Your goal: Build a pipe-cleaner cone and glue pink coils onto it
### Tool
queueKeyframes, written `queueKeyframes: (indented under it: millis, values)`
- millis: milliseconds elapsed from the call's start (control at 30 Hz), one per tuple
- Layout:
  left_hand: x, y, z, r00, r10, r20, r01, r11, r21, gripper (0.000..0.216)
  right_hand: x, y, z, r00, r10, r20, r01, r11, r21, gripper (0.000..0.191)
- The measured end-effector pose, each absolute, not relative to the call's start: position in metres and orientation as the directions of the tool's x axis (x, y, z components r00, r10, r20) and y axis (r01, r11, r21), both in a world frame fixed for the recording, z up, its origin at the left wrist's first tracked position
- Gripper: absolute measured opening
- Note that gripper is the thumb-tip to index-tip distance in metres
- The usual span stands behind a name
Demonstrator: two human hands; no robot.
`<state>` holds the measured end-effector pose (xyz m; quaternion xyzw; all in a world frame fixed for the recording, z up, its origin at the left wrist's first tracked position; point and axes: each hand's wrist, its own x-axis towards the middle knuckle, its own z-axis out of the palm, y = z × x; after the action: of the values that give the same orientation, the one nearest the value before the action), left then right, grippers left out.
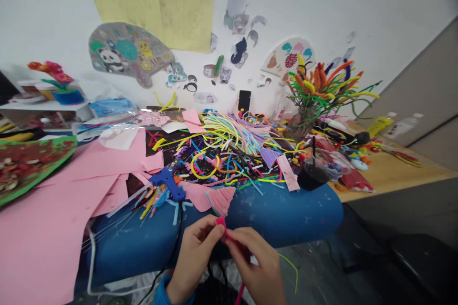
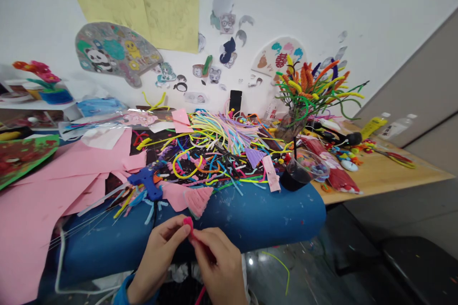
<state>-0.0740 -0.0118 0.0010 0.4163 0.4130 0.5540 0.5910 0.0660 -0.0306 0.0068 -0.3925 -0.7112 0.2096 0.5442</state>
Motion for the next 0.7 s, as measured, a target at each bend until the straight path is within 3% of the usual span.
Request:
queueKeyframes:
  millis: [367, 700]
  values:
    - [-0.100, -0.004, 0.012, 0.419, 0.904, -0.087, -0.069, 0.127, 0.989, 0.026, 0.091, -0.020, 0.021, -0.334, 0.745, 0.577, 0.337, 0.666, -0.665, 0.009]
    - [-0.104, -0.001, 0.015, 0.579, 0.797, -0.173, 0.072, 0.161, 0.984, 0.020, 0.101, -0.008, 0.039, -0.520, 0.679, 0.518, 0.289, 0.710, -0.642, 0.020]
